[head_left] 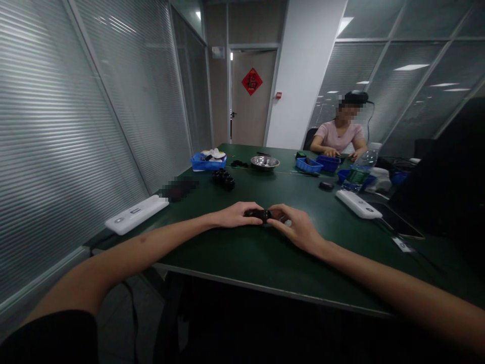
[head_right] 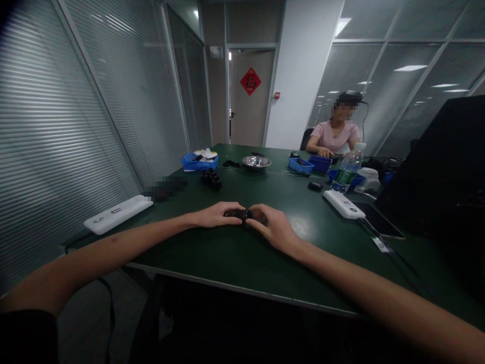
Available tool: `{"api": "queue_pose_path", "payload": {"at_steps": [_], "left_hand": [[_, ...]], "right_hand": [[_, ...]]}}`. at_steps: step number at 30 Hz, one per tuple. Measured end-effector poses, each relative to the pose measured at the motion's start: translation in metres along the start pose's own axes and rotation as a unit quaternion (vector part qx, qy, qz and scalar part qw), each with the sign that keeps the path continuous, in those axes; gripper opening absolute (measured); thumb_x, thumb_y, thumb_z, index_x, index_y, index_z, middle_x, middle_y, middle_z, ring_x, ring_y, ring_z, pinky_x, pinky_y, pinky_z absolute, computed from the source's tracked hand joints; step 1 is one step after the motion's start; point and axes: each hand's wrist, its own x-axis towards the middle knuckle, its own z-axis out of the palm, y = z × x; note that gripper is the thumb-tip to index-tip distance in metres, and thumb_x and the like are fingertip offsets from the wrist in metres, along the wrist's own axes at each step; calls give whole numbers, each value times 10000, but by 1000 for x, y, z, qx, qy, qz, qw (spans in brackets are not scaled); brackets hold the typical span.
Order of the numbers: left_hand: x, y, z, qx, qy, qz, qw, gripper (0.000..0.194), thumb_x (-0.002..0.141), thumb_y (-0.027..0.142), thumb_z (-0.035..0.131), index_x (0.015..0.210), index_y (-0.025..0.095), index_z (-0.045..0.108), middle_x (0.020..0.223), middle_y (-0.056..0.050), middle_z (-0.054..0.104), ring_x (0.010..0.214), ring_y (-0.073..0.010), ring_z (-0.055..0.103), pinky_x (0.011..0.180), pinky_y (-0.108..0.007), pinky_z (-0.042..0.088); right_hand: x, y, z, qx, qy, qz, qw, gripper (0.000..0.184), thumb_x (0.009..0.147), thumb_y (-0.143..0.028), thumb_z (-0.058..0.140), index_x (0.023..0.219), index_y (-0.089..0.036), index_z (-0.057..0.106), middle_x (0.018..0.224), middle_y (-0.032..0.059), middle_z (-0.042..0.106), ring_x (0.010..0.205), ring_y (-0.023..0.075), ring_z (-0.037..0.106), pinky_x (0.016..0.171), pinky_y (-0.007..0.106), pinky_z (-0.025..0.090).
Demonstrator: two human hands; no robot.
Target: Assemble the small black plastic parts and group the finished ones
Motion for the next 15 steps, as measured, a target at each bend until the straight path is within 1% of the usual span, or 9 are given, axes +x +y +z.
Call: {"api": "queue_pose_path", "payload": {"at_steps": [4,9,11,13,15], "left_hand": [[1,0,0,-12,2,9,1000,407,954,445,662,1253,170,644,1135,-79,652,981,-196,602,846,-314,464],[0,0,0,2,6,22,1000,396,952,454,661,1223,165,659,1124,-80,650,985,-199,599,857,-320,460],[1,1,0,4,8,17,1000,402,951,459,662,1226,166,660,1118,-80,652,983,-201,600,854,-320,461],[1,2,0,2,6,8,1000,412,953,460,659,1243,168,653,1125,-82,653,975,-200,601,844,-315,463],[1,2,0,4,5,1,1000,419,954,463,658,1255,172,650,1130,-82,654,970,-199,600,839,-311,464]], "right_hand": [[0,0,0,3,-1,-7,1000,236,983,-365,650,1171,-223,636,1023,63,720,900,226,702,794,382,589],[-2,3,1,12,-7,-44,999,245,972,-284,656,1208,-232,618,1143,83,677,934,222,705,859,414,603],[-3,2,1,12,-8,-53,998,250,973,-271,648,1218,-236,614,1188,88,659,940,217,703,870,418,604],[-3,1,2,12,0,-45,999,291,969,-296,658,1247,-235,598,1199,92,655,948,221,702,863,420,609],[-3,0,2,10,8,-22,1000,349,966,-344,668,1284,-232,577,1158,91,673,941,230,703,840,420,616]]}}
